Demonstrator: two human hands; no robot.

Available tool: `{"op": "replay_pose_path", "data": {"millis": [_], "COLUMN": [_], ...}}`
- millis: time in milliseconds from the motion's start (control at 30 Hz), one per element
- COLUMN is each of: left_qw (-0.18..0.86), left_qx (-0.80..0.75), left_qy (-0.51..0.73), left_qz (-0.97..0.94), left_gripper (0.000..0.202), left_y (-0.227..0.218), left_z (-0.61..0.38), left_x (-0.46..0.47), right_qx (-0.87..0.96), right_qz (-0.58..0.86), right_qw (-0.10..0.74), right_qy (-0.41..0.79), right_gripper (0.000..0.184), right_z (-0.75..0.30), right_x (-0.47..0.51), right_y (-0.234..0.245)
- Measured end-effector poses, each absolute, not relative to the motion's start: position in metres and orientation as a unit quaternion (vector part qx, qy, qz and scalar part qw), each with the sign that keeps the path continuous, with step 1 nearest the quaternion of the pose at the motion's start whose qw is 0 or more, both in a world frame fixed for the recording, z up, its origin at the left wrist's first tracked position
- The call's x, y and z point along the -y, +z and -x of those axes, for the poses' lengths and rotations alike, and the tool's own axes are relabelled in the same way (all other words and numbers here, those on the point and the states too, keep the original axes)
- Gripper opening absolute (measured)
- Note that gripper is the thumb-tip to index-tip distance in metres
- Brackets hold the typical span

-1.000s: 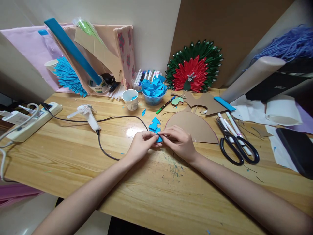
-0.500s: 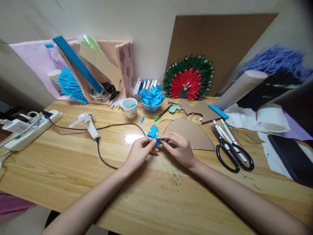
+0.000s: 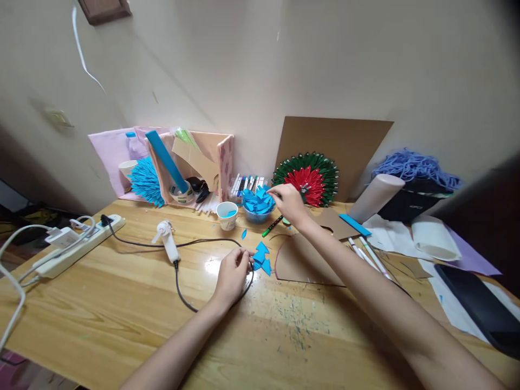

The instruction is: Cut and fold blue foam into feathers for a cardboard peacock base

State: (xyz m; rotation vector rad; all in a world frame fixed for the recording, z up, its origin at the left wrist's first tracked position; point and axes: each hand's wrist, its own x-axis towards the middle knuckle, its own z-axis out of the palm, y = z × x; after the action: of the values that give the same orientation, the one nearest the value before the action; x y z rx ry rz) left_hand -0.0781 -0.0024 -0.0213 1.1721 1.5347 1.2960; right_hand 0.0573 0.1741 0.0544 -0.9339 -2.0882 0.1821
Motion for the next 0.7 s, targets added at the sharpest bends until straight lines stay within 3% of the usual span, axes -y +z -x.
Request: {"op": "replay_pose_path", "data": {"millis": [133,233,367,600,700], "left_qw": [0.34,0.305,0.29,0.247,0.204], "left_qx": [-0.616,-0.627,-0.632,-0.623,-0.608], "left_qy": [0.496,0.472,0.449,0.45,0.477], "left_qz": [-0.509,-0.539,-0.561,-0.591,-0.601], "left_gripper": [0.026,0.022,0.018,0.019,0.031], "left_y": [-0.022,-0.026,-0.029,-0.025,-0.02], "left_z": [0.08,0.08,0.079,0.076,0.074], "left_x": [0.003,0.003,0.003,0.005,0.009], "right_qx": [0.831,0.884,0.92,0.885,0.882], "right_qz": [0.329,0.305,0.267,0.333,0.314], "right_qw": [0.445,0.335,0.236,0.271,0.298], "right_qy": [0.047,0.115,0.163,0.18,0.185], "right_gripper": [0.012,0.007,0.017,0.01,0.009], "right_z": [-0.082,-0.092,-0.087,-0.081,-0.085], "right_x": [-0.132,-0.106,-0.087,-0.076,-0.07], "right_y": [0.038,0.015,-0.014,-0.02,-0.011]}}
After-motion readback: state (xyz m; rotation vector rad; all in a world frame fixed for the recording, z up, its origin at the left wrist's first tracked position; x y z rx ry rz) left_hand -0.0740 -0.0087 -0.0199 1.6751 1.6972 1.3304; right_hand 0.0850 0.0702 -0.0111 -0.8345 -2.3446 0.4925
